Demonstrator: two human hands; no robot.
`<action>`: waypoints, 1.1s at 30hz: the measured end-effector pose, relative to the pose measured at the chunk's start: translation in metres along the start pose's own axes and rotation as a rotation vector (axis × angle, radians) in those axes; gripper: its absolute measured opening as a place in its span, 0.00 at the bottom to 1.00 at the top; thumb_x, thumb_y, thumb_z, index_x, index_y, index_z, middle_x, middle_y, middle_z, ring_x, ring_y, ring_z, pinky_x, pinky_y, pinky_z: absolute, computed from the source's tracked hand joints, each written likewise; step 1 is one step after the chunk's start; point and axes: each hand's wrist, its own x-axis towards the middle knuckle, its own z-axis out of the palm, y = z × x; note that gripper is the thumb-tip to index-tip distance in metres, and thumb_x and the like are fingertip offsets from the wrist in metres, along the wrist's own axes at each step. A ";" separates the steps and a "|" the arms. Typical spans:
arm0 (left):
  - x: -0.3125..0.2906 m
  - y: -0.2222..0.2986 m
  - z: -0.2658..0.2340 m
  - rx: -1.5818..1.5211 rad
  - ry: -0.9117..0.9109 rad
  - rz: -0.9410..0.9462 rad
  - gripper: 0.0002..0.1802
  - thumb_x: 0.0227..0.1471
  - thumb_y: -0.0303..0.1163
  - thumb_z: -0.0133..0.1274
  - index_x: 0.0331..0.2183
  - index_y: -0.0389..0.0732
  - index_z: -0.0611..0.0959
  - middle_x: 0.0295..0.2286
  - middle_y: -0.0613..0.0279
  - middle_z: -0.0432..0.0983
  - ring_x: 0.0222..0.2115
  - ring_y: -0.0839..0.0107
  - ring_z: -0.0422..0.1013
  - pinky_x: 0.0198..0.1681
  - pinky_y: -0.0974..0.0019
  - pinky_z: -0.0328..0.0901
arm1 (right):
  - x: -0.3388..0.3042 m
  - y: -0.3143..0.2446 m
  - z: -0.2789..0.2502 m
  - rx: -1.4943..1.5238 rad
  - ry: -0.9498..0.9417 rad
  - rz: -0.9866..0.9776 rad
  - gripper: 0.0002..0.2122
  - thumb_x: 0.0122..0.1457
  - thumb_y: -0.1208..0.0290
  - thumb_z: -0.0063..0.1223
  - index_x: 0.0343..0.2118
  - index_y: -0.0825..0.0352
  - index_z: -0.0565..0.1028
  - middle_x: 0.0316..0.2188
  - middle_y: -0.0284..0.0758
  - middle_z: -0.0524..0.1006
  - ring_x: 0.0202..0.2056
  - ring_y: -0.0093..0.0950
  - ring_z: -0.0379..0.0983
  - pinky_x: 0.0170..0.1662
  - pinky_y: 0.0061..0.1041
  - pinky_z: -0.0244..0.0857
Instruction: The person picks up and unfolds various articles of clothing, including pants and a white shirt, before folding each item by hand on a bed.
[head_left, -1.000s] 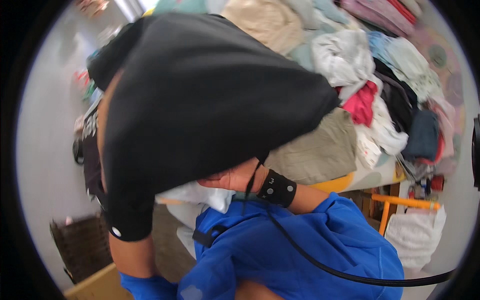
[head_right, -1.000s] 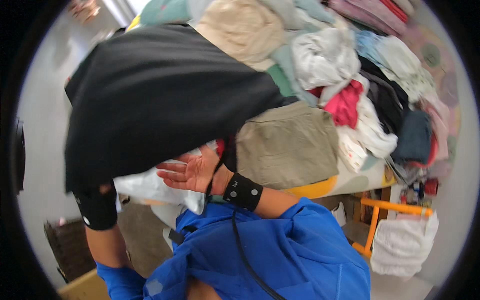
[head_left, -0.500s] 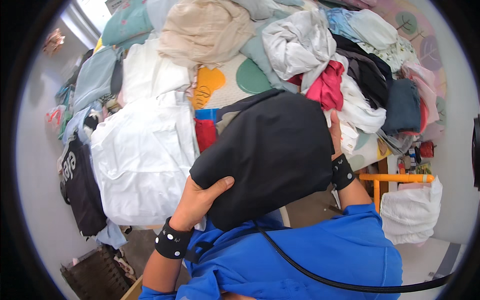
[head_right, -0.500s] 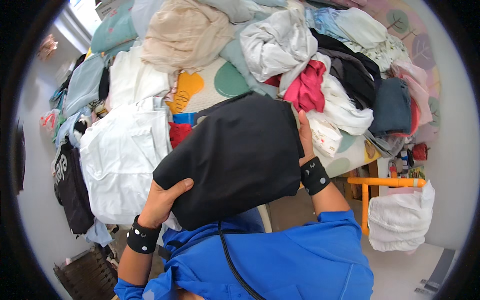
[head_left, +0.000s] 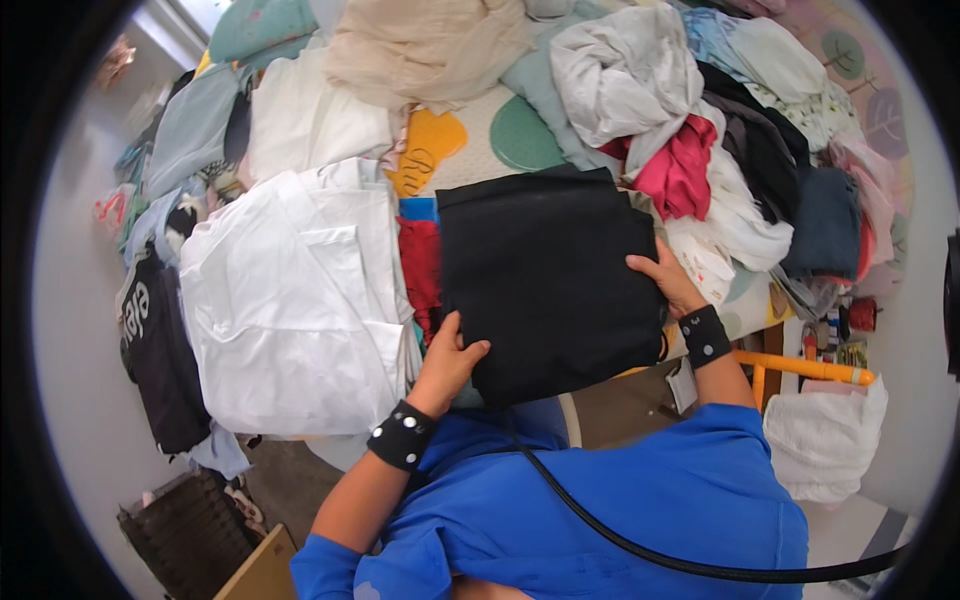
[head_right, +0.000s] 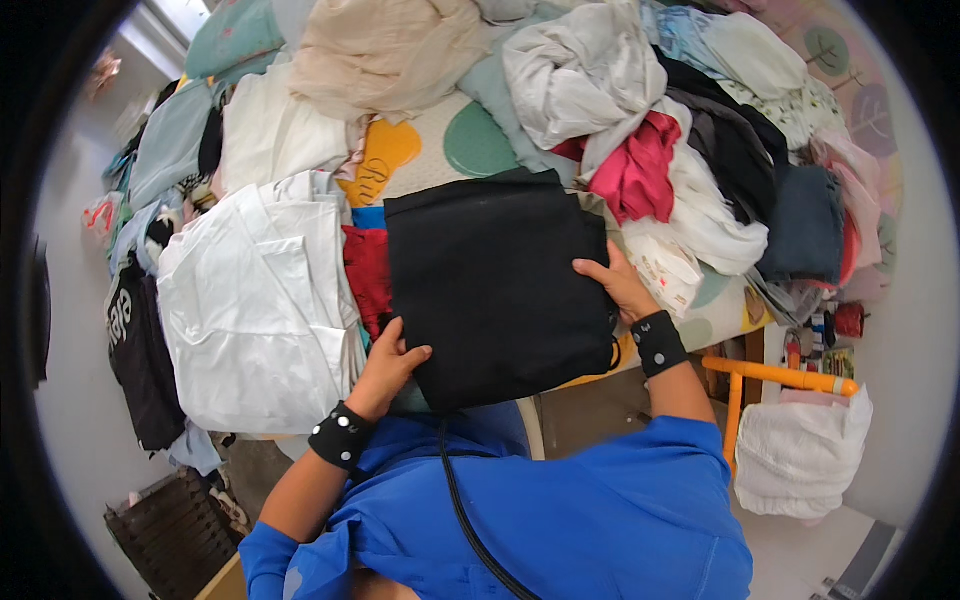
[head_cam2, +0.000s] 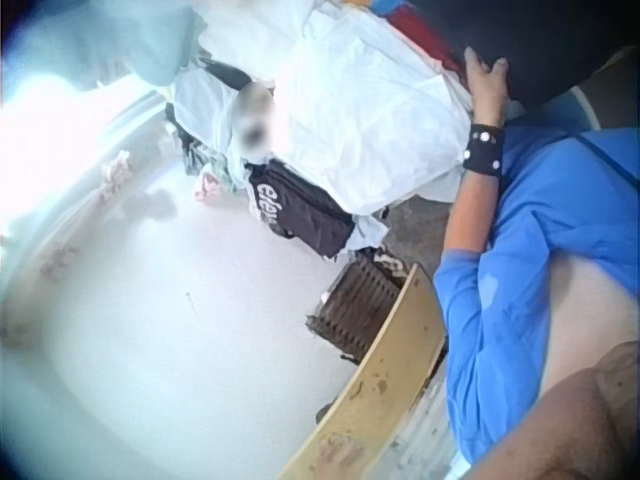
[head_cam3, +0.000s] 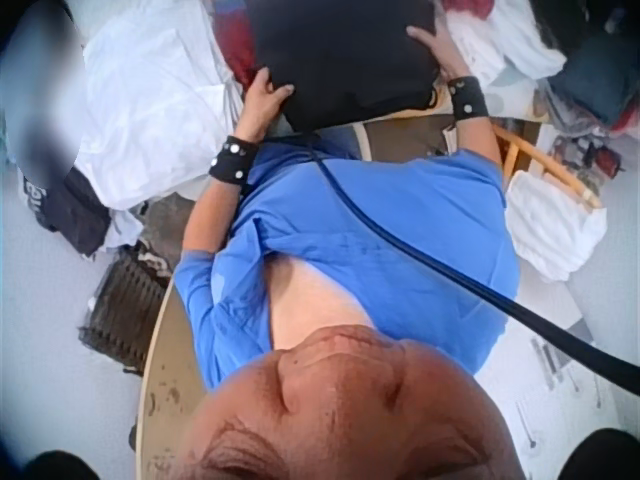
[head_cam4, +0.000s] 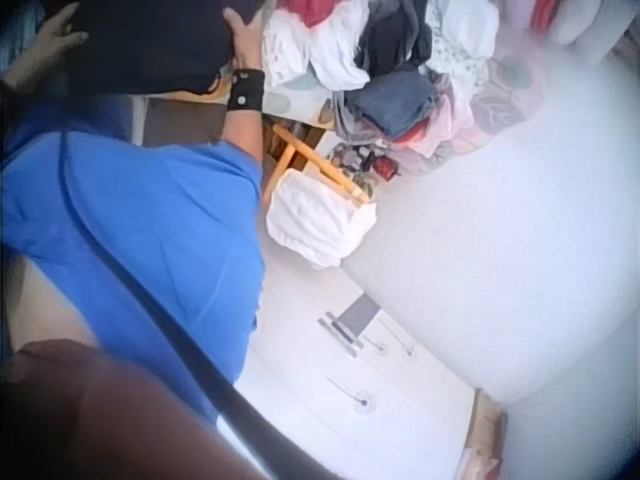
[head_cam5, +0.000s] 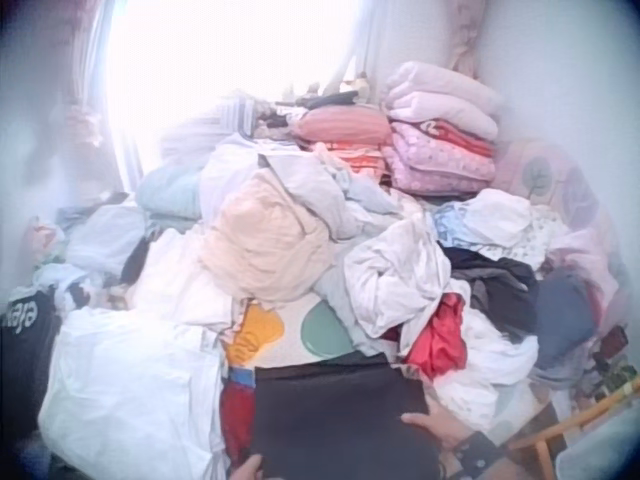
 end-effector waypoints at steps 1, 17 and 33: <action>0.009 -0.013 -0.002 0.013 -0.058 0.183 0.24 0.44 0.20 0.46 0.46 0.34 0.61 0.36 0.61 0.69 0.37 0.76 0.65 0.39 0.74 0.60 | 0.000 -0.004 0.001 -0.060 0.015 -0.035 0.27 0.44 0.68 0.55 0.47 0.70 0.59 0.40 0.36 0.67 0.40 0.24 0.64 0.44 0.21 0.59; -0.003 -0.009 -0.003 0.488 0.189 0.183 0.30 0.42 0.23 0.49 0.49 0.35 0.58 0.28 0.56 0.72 0.28 0.70 0.70 0.33 0.71 0.62 | -0.017 -0.057 0.106 -1.192 0.271 -1.136 0.22 0.41 0.71 0.50 0.44 0.61 0.67 0.47 0.37 0.63 0.49 0.35 0.57 0.53 0.38 0.44; -0.136 0.043 -0.072 0.203 0.029 0.470 0.18 0.43 0.22 0.50 0.41 0.37 0.71 0.32 0.59 0.73 0.33 0.72 0.70 0.37 0.73 0.64 | 0.012 0.026 0.074 -1.547 0.233 -0.842 0.26 0.44 0.60 0.49 0.49 0.56 0.62 0.53 0.41 0.54 0.54 0.38 0.47 0.55 0.41 0.36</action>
